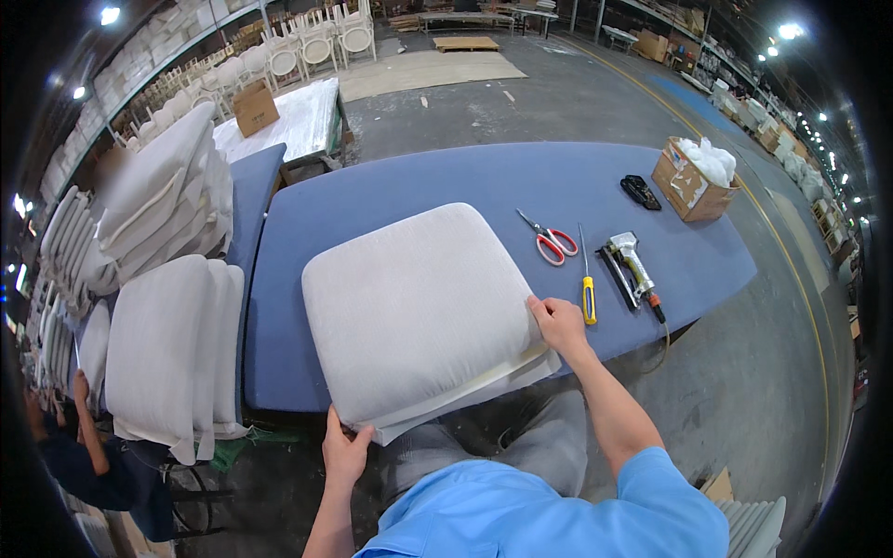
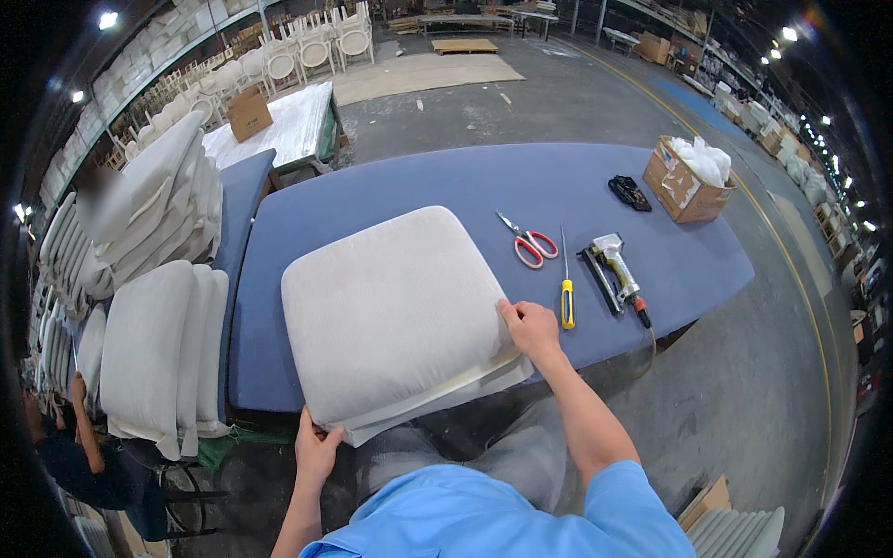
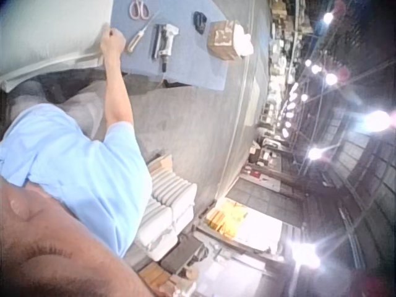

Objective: The person uses a screwdriver to pry open the seam of a white cushion cover and then uses scissors to trim excess fabric along the edges. The person handles multiple cushion covers, placing them on a work table and stacking them after trimming.

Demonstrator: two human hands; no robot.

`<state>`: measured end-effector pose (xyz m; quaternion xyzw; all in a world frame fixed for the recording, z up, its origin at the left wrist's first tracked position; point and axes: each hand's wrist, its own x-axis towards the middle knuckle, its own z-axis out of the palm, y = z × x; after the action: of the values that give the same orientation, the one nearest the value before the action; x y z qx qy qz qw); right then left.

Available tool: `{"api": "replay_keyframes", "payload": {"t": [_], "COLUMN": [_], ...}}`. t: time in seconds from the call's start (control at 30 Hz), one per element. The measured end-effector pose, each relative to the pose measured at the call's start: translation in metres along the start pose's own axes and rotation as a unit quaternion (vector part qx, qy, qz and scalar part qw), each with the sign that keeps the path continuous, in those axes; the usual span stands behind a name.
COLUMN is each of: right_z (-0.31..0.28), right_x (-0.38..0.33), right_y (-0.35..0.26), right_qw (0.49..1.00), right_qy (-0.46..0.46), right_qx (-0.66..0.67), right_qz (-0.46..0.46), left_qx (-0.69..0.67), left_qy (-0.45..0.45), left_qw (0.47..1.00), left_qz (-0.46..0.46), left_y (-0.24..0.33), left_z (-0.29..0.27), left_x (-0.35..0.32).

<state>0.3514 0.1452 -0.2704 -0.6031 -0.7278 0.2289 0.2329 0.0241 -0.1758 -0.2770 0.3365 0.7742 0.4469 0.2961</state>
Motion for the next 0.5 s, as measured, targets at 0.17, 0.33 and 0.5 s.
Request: {"api": "replay_keyframes", "payload": {"t": [0.17,0.33,0.5], "right_z": [-0.016,-0.028,-0.006], "right_x": [0.073,0.153,0.185], "right_y": [0.006,0.046,0.043], "right_qw": [0.977,0.969,0.98], "right_qy": [0.125,0.122,-0.003], "right_qx": [0.057,-0.098,-0.161], "right_qz": [-0.165,-0.192,-0.115], "left_qx": [0.02,0.097,0.137], "left_qy": [0.062,0.052,0.081], "left_qw": [0.998,0.991,0.974], "left_qz": [0.019,-0.072,-0.159], "left_y": [-0.017,0.027,0.03], "left_z": [0.027,0.029,0.03], "left_x": [0.002,0.009,-0.004]}}
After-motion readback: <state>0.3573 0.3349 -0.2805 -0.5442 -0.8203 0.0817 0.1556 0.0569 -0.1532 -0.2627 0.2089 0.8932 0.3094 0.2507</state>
